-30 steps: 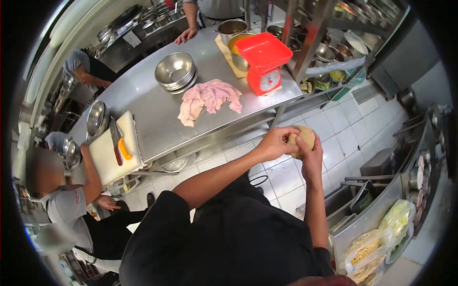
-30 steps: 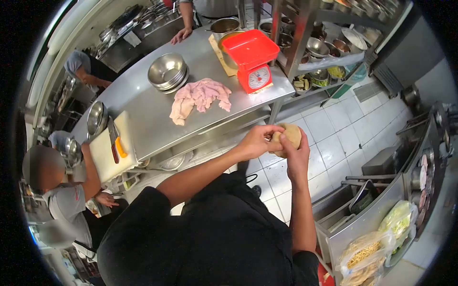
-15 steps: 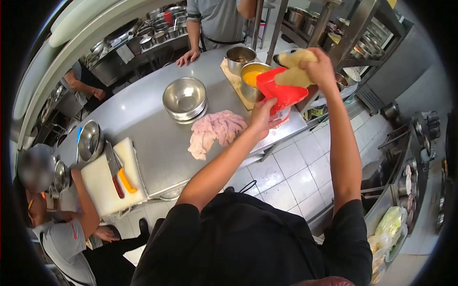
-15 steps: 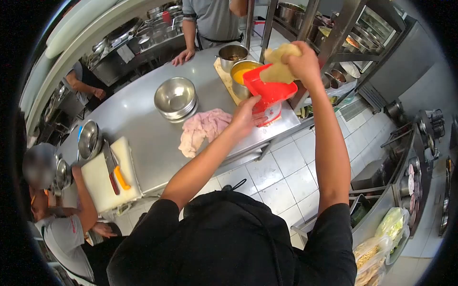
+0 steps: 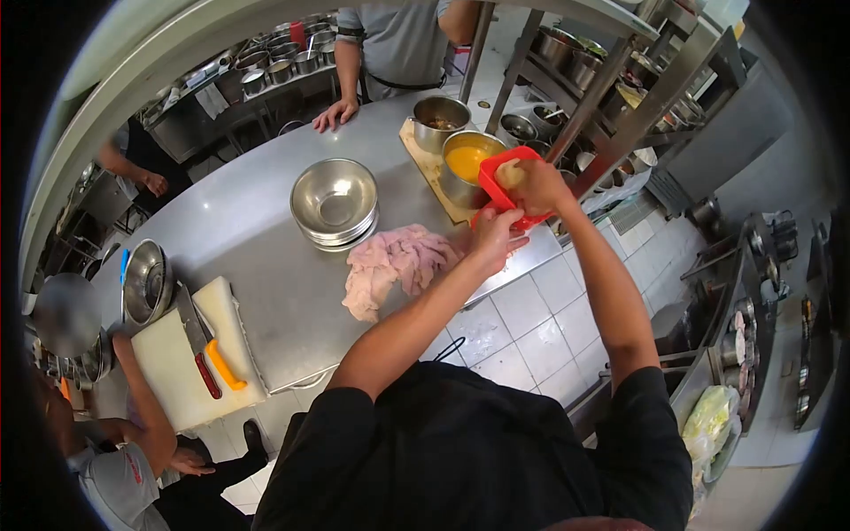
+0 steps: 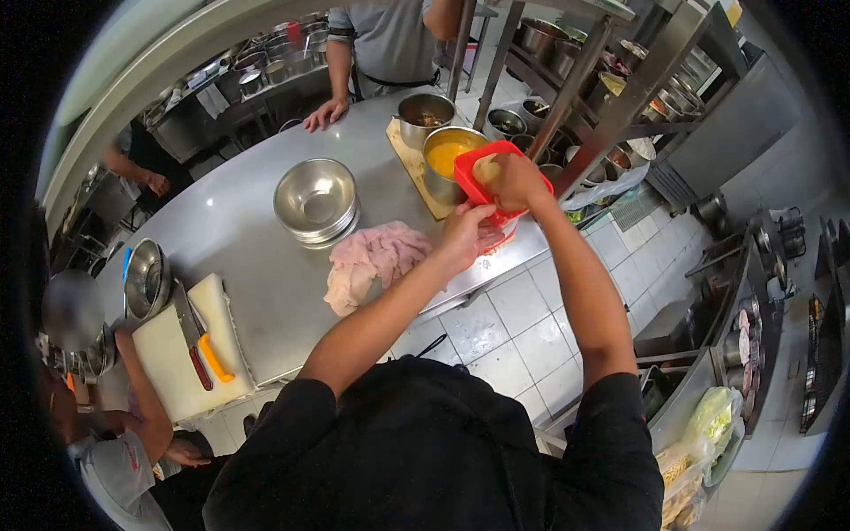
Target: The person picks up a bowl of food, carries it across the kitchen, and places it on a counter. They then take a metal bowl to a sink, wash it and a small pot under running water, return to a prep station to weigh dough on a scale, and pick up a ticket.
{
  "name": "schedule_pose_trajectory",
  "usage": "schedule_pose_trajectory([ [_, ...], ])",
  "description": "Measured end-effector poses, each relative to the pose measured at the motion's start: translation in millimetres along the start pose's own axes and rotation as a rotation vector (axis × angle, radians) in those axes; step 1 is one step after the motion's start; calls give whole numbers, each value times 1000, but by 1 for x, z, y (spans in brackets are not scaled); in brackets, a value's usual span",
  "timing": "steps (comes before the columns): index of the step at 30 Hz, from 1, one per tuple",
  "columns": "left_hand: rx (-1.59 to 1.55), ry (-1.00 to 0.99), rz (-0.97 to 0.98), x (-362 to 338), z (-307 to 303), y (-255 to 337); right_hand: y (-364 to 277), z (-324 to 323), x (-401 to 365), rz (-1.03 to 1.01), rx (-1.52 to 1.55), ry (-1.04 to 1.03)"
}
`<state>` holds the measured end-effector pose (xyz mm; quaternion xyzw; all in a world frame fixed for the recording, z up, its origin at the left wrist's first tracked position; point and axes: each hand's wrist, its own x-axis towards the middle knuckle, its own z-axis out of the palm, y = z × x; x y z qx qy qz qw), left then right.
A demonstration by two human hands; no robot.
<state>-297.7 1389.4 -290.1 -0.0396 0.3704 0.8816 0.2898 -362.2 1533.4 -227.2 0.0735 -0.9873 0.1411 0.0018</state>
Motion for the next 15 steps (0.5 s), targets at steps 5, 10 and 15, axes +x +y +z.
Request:
schedule_pose_trajectory([
  [5, 15, -24, 16, -22, 6, 10, -5, -75, -10, 312, 1151, -507],
  [10, -45, -34, 30, -19, -5, -2, -1, -141, -44, 86, 1166, -430],
  [15, -95, -19, 37, -21, 4, -5, -19, -119, -88, -22, 550, -217],
])
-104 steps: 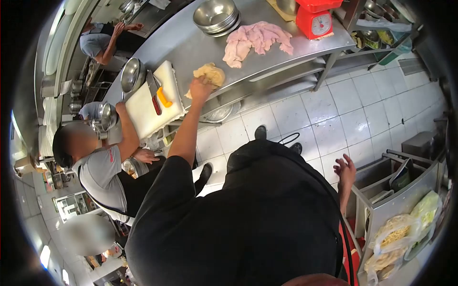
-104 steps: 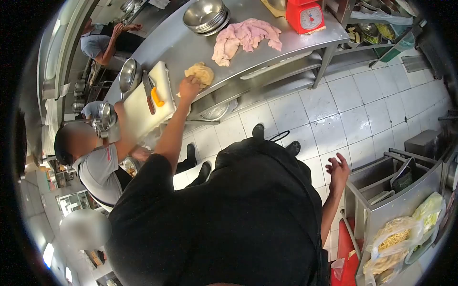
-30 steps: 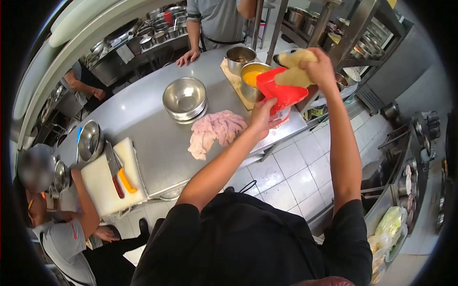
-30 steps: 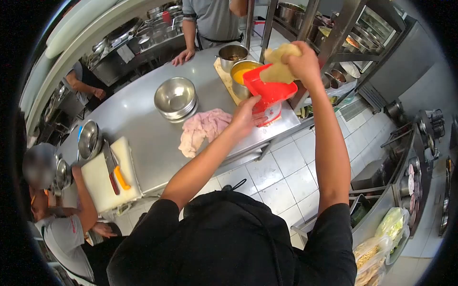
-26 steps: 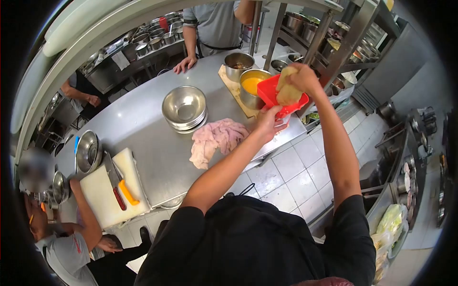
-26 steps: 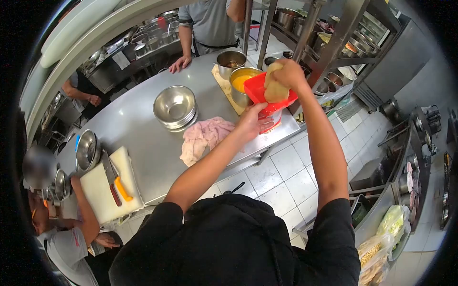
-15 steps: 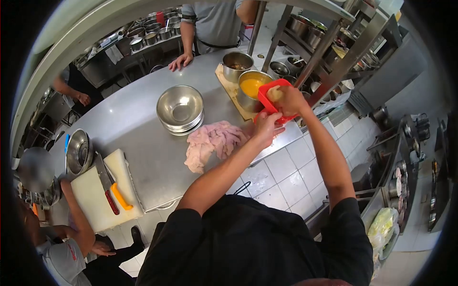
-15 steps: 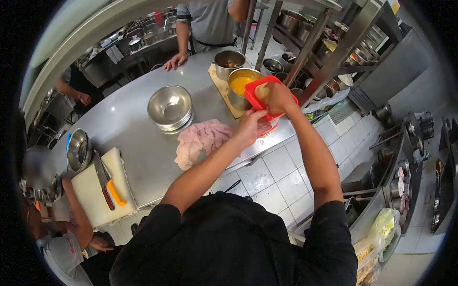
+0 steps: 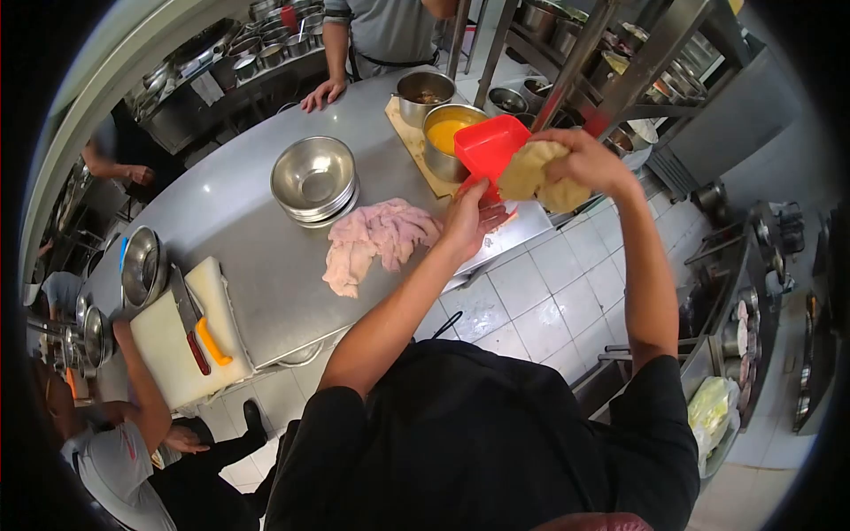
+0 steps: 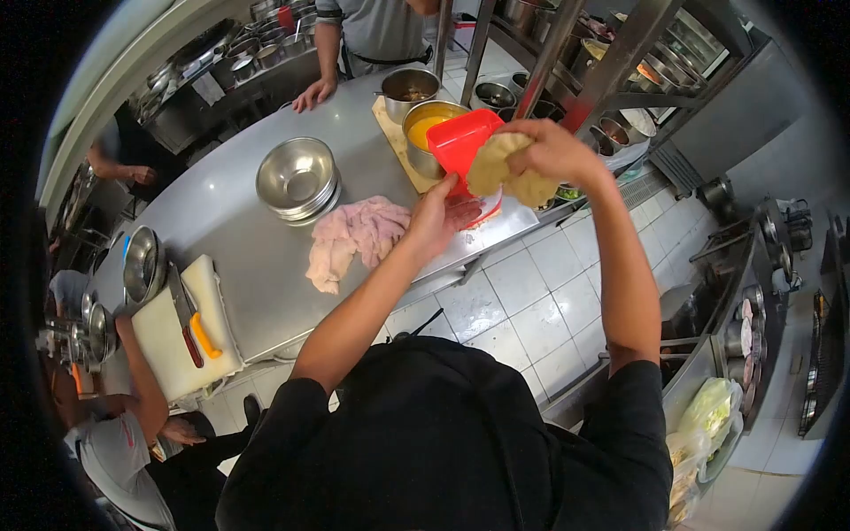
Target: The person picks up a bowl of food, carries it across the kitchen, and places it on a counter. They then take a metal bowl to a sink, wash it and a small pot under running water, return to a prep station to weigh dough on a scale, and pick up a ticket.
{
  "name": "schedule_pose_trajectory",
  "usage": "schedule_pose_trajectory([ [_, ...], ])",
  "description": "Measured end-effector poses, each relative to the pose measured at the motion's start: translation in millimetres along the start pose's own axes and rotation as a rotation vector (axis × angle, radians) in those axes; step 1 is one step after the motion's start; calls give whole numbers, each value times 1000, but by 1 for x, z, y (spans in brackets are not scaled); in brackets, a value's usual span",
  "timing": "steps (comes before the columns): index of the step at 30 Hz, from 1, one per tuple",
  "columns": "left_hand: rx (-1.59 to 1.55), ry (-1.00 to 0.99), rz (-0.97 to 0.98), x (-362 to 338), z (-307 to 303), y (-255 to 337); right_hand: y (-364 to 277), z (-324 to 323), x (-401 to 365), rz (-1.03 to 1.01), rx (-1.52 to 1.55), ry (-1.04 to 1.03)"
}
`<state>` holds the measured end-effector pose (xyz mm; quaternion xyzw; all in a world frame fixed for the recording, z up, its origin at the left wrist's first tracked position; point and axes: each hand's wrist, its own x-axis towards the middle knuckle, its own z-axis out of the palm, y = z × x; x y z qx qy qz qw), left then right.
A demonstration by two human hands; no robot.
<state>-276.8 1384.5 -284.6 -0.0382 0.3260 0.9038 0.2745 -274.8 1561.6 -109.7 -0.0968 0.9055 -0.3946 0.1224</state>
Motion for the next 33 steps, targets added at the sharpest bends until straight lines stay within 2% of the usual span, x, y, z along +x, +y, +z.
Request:
schedule_pose_trajectory([
  [3, -43, 24, 39, 1, 9, 2, 19, 41, -11, -94, -256, 202],
  [6, 13, 22, 88, 12, 3, -3, 19, 75, -32, -80, -379, 157],
  [9, 87, 69, 102, 4, 11, 4, 26, 82, -54, -114, -309, -154],
  [10, 30, 73, 98, 2, 13, 4, 20, 82, -60, -82, -288, -192],
  [13, 149, 190, 162, -10, 22, -1, 39, 83, -74, -24, 0, -113],
  [16, 380, 152, 329, -8, 12, -13, 63, 87, -83, 60, 221, -64],
  [19, 447, 161, 391, -4, 5, -15, 73, 94, -92, 112, 412, 18],
  [25, 565, 171, 465, 5, -18, -22, 80, 108, -97, 128, 491, -5],
  [28, 759, 245, 511, 7, -50, -30, 84, 118, -94, 73, 473, 7],
  [31, 1615, 504, 809, -28, -81, -14, 84, 123, -97, 166, 509, 71],
  [33, 1840, 737, 810, -51, -92, -4, 84, 127, -94, 187, 532, 72],
])
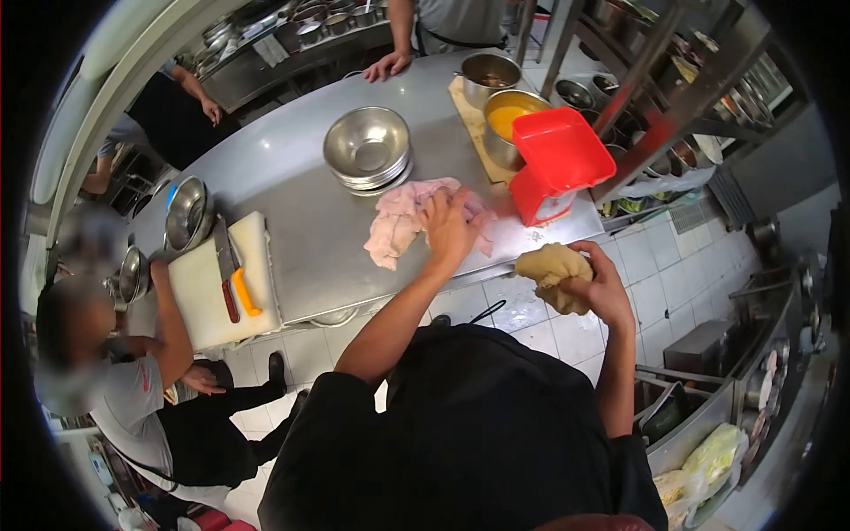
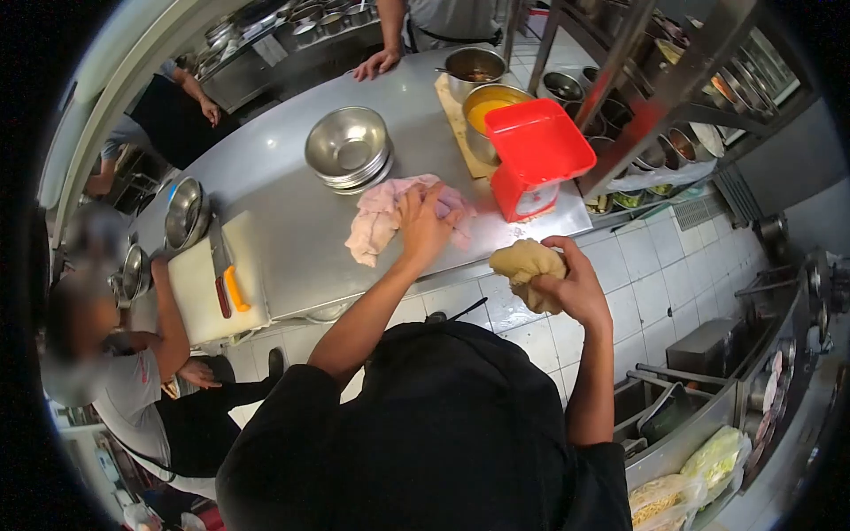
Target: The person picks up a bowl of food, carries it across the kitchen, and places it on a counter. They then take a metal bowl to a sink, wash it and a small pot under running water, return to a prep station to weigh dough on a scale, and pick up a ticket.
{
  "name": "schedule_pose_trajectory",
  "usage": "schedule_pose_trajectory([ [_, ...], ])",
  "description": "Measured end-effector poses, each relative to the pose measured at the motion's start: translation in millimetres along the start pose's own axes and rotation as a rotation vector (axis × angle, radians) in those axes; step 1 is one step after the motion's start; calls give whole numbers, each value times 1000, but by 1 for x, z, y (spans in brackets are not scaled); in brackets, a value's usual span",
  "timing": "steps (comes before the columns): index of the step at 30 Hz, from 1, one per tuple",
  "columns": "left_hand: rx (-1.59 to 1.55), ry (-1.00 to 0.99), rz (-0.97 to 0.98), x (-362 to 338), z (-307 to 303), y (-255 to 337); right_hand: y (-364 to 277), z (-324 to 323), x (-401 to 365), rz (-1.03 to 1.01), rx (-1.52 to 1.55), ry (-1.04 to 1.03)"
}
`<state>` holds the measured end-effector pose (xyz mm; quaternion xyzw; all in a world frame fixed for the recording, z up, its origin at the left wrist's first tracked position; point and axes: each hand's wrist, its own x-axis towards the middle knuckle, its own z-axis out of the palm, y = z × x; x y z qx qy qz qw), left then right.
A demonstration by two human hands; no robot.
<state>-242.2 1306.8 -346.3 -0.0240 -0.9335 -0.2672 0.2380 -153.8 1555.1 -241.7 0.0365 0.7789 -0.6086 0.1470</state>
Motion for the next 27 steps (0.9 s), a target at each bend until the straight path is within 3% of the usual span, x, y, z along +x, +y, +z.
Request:
schedule_pose_trajectory([
  [1, 146, 42, -17, -1, -7, -8, -1, 3, 2, 4, 10, -8],
  [3, 190, -67, -46, -4, -9, -32, -3, 12, 7, -7, 15, -39],
  [7, 152, -230, -38, -15, -2, -77, -10, 33, 21, -60, -26, -122],
  [12, 153, -162, -88, -49, -43, -116, -17, 55, 29, -86, -17, -145],
  [17, 264, -28, -186, -56, -82, -199, -15, 72, 40, -174, 40, -38],
  [22, 315, -155, -437, -33, -120, -242, -31, 101, 62, -425, -201, 180],
  [25, 60, -211, -455, -17, -130, -248, -35, 120, 80, -617, -475, 272],
  [27, -93, -83, -450, 3, -137, -224, -20, 125, 89, -675, -715, 314],
])
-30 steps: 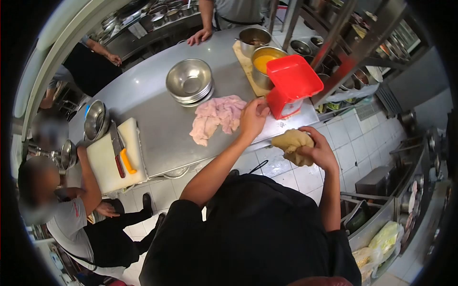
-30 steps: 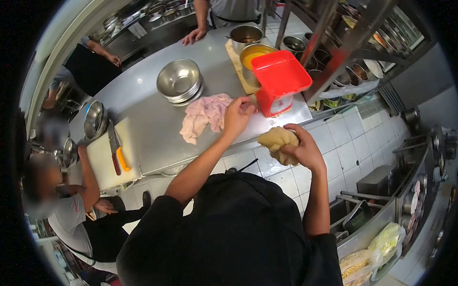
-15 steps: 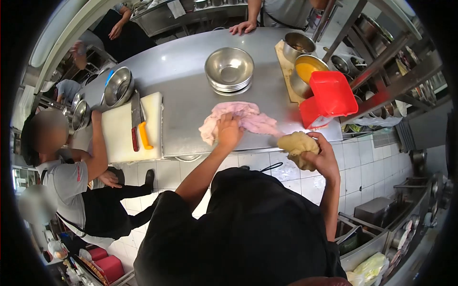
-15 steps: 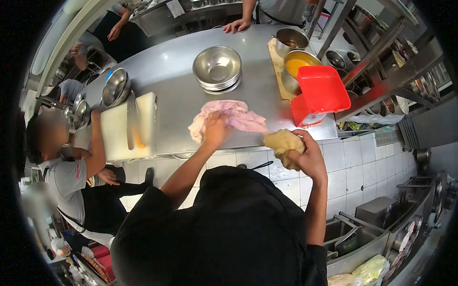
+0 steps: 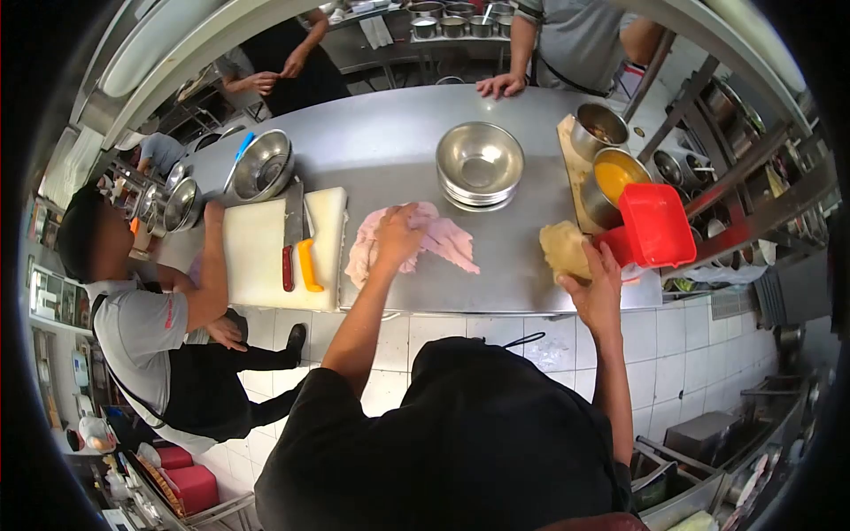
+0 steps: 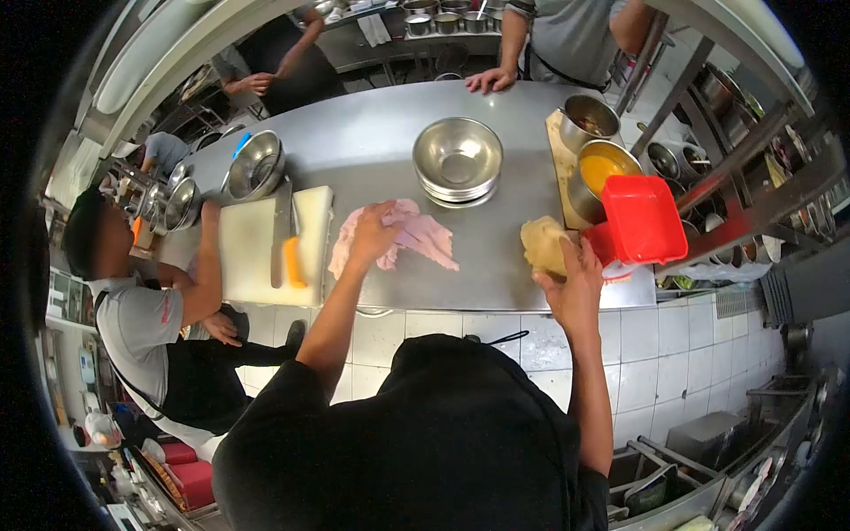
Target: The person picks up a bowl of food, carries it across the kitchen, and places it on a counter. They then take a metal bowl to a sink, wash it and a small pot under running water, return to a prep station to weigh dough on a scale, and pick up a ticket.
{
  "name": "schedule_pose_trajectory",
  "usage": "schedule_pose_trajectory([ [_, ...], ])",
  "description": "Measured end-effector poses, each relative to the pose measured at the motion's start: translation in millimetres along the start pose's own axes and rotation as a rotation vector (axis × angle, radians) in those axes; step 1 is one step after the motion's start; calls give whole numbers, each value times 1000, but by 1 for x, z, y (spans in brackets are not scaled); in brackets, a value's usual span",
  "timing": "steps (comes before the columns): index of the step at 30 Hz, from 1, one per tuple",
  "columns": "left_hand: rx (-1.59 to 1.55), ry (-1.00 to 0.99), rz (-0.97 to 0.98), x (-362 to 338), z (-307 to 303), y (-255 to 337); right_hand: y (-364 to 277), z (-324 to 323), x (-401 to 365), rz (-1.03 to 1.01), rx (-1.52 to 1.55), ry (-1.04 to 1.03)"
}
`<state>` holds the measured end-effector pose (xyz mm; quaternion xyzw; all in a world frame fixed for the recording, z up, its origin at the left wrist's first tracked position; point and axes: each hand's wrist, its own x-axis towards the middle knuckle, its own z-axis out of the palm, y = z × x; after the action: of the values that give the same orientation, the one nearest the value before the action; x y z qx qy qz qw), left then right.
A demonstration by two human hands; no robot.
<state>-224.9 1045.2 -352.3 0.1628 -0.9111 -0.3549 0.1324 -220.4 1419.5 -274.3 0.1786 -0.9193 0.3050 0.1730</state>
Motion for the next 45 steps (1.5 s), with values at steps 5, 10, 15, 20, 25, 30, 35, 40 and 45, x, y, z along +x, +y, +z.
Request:
schedule_pose_trajectory([
  [5, -216, 76, -81, 22, -3, 78, -1, 7, -11, 62, 169, -138],
  [10, 8, -2, 27, 88, 34, 89, 10, 0, -48, 344, 357, -109],
  [15, 261, -227, 76, 148, 60, 27, 28, -29, -117, 642, 342, -19],
  [20, -158, -399, -85, 130, 50, 70, 43, -63, -173, 875, 383, 198],
  [25, 55, -228, 284, 130, 60, 41, 86, -67, -219, 900, 484, 229],
  [30, -83, 371, -64, 75, 38, 44, 128, -84, -232, 919, 617, 60],
  [35, -128, 618, -159, 7, -78, 49, 174, -102, -238, 889, 589, -108],
  [40, -361, 937, -122, 0, -235, 19, 198, -104, -240, 789, 538, -214],
  [45, -241, 1289, -67, 28, -384, 3, 163, -92, -232, 794, 485, -212],
])
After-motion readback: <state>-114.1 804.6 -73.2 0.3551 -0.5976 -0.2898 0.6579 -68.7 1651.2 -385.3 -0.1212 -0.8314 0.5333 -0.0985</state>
